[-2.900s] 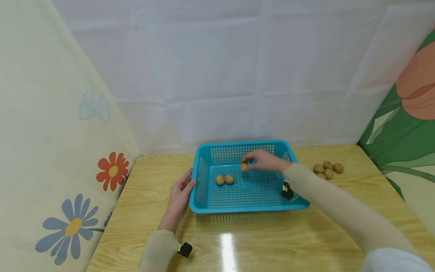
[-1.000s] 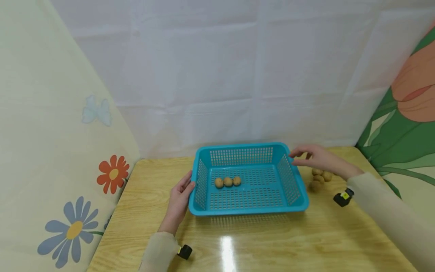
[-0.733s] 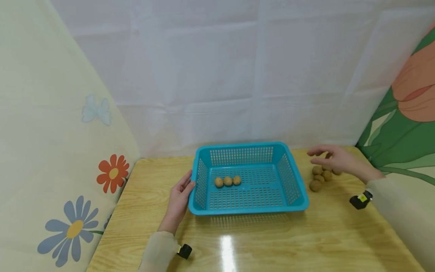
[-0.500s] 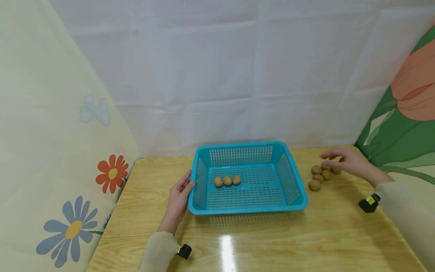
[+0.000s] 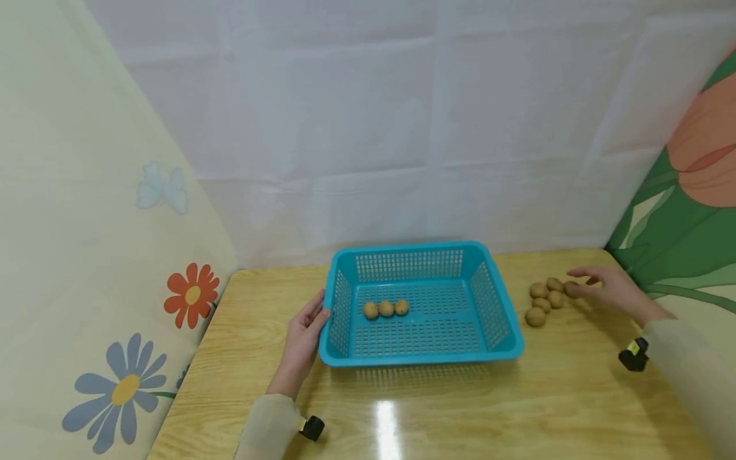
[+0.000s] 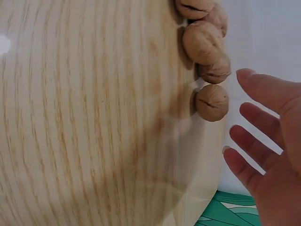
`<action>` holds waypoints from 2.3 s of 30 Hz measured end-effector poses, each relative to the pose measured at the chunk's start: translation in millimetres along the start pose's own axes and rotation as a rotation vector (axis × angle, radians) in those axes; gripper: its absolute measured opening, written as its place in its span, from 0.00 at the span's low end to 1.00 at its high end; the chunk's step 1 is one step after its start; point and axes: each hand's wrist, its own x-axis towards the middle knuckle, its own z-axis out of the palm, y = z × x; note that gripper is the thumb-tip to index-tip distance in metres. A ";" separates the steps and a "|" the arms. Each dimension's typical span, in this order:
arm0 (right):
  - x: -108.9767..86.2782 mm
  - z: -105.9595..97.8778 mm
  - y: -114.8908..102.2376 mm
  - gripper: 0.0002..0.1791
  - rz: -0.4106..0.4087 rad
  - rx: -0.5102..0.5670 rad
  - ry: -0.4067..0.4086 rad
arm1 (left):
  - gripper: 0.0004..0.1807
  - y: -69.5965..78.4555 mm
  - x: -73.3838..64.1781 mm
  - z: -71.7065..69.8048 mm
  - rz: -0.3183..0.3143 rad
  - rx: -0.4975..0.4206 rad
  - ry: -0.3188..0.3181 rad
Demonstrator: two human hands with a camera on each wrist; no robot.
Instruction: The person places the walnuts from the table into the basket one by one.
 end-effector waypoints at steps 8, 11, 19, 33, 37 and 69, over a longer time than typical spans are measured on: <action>4.2 5.8 9.6 0.27 -0.005 -0.024 -0.020 | 0.30 0.2 0.0 1.5 -0.002 0.005 0.005; 5.8 7.0 9.7 0.26 -0.004 -0.014 -0.030 | 0.29 0.4 0.2 1.9 -0.001 -0.002 0.007; 4.4 11.1 11.9 0.23 0.000 -0.041 -0.027 | 0.30 0.5 -0.7 2.0 0.001 -0.010 0.006; -9.5 11.1 14.8 0.25 0.031 0.005 -0.030 | 0.29 0.1 -0.3 0.8 0.001 -0.001 0.011; -14.1 9.8 7.1 0.27 0.042 0.003 -0.019 | 0.30 0.2 -0.7 1.0 -0.002 -0.007 0.016; -4.5 -2.8 -102.9 0.29 -0.056 0.102 -0.031 | 0.30 4.1 0.3 2.2 0.014 -0.029 0.008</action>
